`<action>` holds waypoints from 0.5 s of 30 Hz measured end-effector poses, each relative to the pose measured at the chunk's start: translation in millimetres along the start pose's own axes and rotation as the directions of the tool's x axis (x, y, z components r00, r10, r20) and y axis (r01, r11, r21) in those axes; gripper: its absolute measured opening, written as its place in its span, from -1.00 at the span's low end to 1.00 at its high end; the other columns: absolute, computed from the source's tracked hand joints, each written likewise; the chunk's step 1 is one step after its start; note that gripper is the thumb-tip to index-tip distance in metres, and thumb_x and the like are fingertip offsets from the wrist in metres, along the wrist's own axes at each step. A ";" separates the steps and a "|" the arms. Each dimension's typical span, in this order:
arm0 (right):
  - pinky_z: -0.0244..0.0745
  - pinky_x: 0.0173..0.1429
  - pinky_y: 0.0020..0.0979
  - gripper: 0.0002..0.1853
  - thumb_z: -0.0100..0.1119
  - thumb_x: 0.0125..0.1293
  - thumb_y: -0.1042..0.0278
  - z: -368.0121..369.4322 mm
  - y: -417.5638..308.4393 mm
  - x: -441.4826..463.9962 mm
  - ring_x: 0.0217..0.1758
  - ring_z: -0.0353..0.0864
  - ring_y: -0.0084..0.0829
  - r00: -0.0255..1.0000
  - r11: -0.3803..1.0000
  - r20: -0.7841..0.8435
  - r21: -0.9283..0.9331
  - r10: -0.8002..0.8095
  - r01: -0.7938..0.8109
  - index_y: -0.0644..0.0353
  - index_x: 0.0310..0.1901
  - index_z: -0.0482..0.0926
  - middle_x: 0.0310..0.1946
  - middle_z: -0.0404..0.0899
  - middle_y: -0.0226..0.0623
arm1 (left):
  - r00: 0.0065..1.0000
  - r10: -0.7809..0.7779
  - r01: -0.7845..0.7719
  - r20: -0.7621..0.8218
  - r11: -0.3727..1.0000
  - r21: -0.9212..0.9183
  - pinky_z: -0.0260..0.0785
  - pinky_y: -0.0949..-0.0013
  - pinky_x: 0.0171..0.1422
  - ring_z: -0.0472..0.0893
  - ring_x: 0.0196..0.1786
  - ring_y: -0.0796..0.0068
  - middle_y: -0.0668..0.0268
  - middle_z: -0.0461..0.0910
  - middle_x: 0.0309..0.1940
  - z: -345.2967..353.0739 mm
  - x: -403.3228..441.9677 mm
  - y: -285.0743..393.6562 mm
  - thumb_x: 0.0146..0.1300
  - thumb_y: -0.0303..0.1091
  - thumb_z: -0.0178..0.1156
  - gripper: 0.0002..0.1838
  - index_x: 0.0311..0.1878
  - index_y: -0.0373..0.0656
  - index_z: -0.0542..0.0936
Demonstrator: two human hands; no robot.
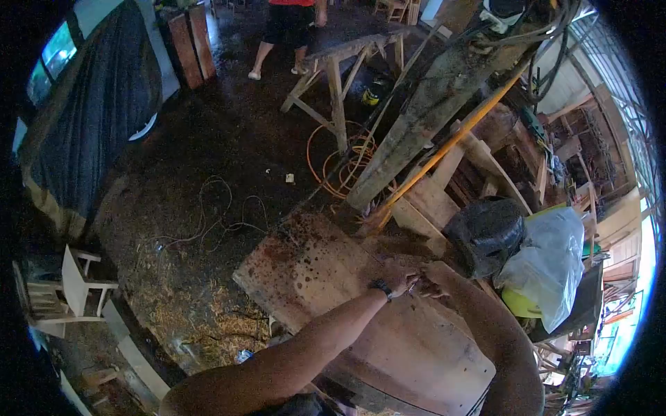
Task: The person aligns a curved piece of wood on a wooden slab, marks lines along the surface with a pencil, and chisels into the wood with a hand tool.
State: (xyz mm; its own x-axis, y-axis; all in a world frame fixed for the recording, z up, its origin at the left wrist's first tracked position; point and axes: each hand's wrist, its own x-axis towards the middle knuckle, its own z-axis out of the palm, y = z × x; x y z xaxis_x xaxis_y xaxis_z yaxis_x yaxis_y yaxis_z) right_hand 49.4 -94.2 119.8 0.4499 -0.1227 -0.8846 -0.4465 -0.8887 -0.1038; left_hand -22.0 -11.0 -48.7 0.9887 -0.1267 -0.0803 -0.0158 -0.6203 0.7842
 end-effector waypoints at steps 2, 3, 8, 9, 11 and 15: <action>0.53 0.00 -0.10 -0.49 0.09 0.31 -0.25 1.6 17.1 15.9 -0.10 0.67 -0.15 0.746 0.644 -0.254 -0.707 -0.615 0.291 0.02 -0.02 0.64 -0.29 0.67 -0.11 | 0.998 0.006 -0.006 -0.056 1.000 0.003 0.12 -0.06 0.43 0.46 0.24 0.01 0.15 0.63 0.06 6.7 0.6 -3.9 0.40 0.06 0.02 -0.61 0.12 0.13 0.65; 0.52 -0.01 -0.09 -0.50 0.08 0.32 -0.24 1.1 19.0 19.7 -0.10 0.67 -0.15 0.654 0.438 -0.173 -0.859 -0.737 0.266 0.02 -0.03 0.64 -0.30 0.67 -0.10 | 0.997 0.011 -0.010 -0.073 1.000 0.011 0.12 -0.06 0.43 0.46 0.24 0.01 0.15 0.64 0.04 8.2 1.4 -3.7 0.41 0.05 0.03 -0.62 0.11 0.13 0.66; 0.49 0.02 -0.05 -0.54 -0.01 0.41 -0.14 6.2 9.7 17.1 -0.16 0.70 -0.13 0.733 -0.077 0.161 -0.986 -0.661 0.147 0.10 -0.10 0.65 -0.30 0.68 -0.05 | 0.999 0.032 -0.033 -0.044 0.999 -0.032 0.23 0.00 0.37 0.50 0.19 0.00 0.19 0.67 -0.03 4.5 0.5 -3.1 0.41 0.02 0.05 -0.62 0.11 0.09 0.64; 0.48 0.02 -0.04 -0.54 -0.03 0.43 -0.12 5.5 7.1 17.9 -0.17 0.71 -0.12 0.773 -0.153 0.214 -0.976 -0.597 0.152 0.12 -0.12 0.66 -0.30 0.68 -0.04 | 0.997 0.040 -0.039 -0.065 0.999 0.015 0.27 0.01 0.35 0.52 0.17 0.00 0.19 0.67 -0.02 17.9 2.1 -10.8 0.41 0.02 0.05 -0.62 0.12 0.07 0.63; 0.50 -0.11 -0.05 -0.46 -0.02 0.35 -0.30 -2.4 19.4 41.7 -0.14 0.68 -0.09 0.984 0.926 0.023 -0.336 -0.175 0.172 0.01 -0.02 0.64 -0.24 0.68 -0.11 | 0.997 0.022 -0.022 -0.075 1.000 0.005 0.24 -0.02 0.35 0.51 0.18 0.03 0.18 0.66 0.00 22.3 4.3 -14.3 0.40 0.04 0.05 -0.63 0.10 0.13 0.64; 0.51 -0.23 0.04 -0.36 -0.09 0.34 -0.41 -9.0 25.6 32.3 -0.20 0.68 -0.03 0.989 0.983 0.148 0.181 0.016 -0.043 0.01 0.00 0.65 -0.28 0.69 -0.12 | 0.992 -0.020 0.011 -0.125 0.997 -0.075 0.10 -0.10 0.40 0.44 0.24 0.06 0.07 0.60 0.09 59.5 17.8 -27.1 0.39 0.11 0.04 -0.67 0.08 0.32 0.64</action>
State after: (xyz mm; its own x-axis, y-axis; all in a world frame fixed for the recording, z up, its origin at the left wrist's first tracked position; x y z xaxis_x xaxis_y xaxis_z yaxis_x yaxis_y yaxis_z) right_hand 59.4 -124.9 92.7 0.3231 -0.0698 -0.9438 -0.5976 -0.7883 -0.1462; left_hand -12.8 -42.5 -108.0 0.9997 -0.0164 -0.0185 0.0061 -0.5620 0.8271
